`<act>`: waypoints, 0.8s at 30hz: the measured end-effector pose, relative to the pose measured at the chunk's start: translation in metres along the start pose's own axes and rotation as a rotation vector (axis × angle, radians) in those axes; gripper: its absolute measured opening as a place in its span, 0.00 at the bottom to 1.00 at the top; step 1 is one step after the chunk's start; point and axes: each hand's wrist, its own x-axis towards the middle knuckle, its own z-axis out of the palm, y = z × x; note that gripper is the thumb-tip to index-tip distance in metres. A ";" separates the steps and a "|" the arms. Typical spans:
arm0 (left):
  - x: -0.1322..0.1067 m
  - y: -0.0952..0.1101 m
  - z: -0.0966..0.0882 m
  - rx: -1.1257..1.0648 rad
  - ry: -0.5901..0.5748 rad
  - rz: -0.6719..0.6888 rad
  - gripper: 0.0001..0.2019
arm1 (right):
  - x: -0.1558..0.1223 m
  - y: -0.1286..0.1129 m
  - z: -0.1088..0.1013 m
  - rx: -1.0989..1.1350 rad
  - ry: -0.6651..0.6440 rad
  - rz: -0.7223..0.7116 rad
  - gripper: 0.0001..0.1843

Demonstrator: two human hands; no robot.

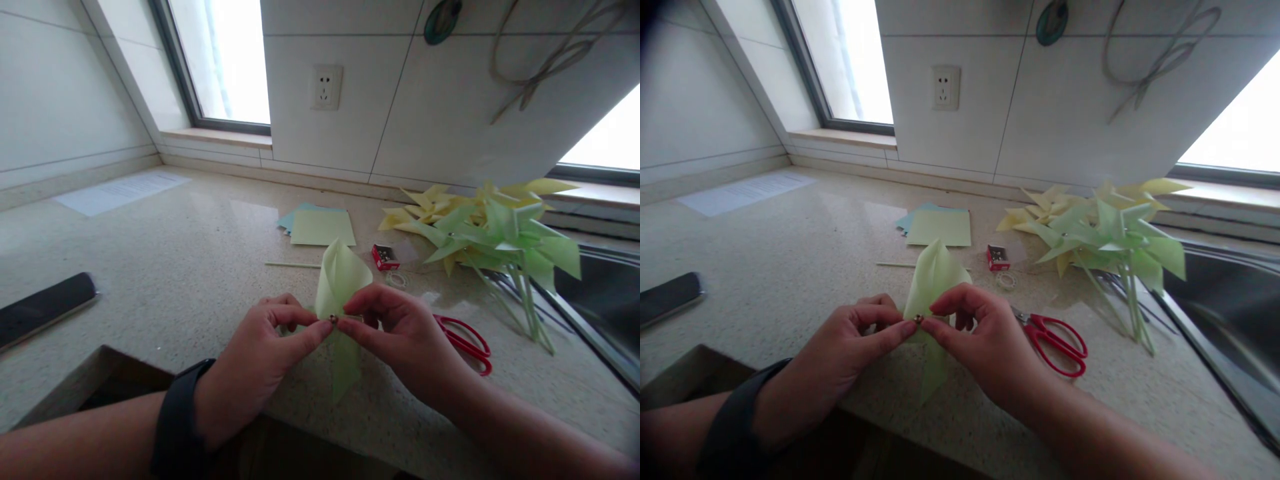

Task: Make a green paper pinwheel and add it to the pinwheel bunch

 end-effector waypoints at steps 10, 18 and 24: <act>0.005 -0.007 -0.006 0.193 0.046 0.065 0.12 | -0.005 -0.006 -0.002 -0.262 0.049 -0.237 0.04; 0.004 -0.012 -0.005 0.191 0.056 0.115 0.09 | -0.007 -0.008 -0.004 -0.399 0.013 -0.387 0.05; 0.004 -0.012 -0.004 0.214 0.054 0.144 0.07 | -0.007 -0.005 0.000 -0.359 0.071 -0.304 0.10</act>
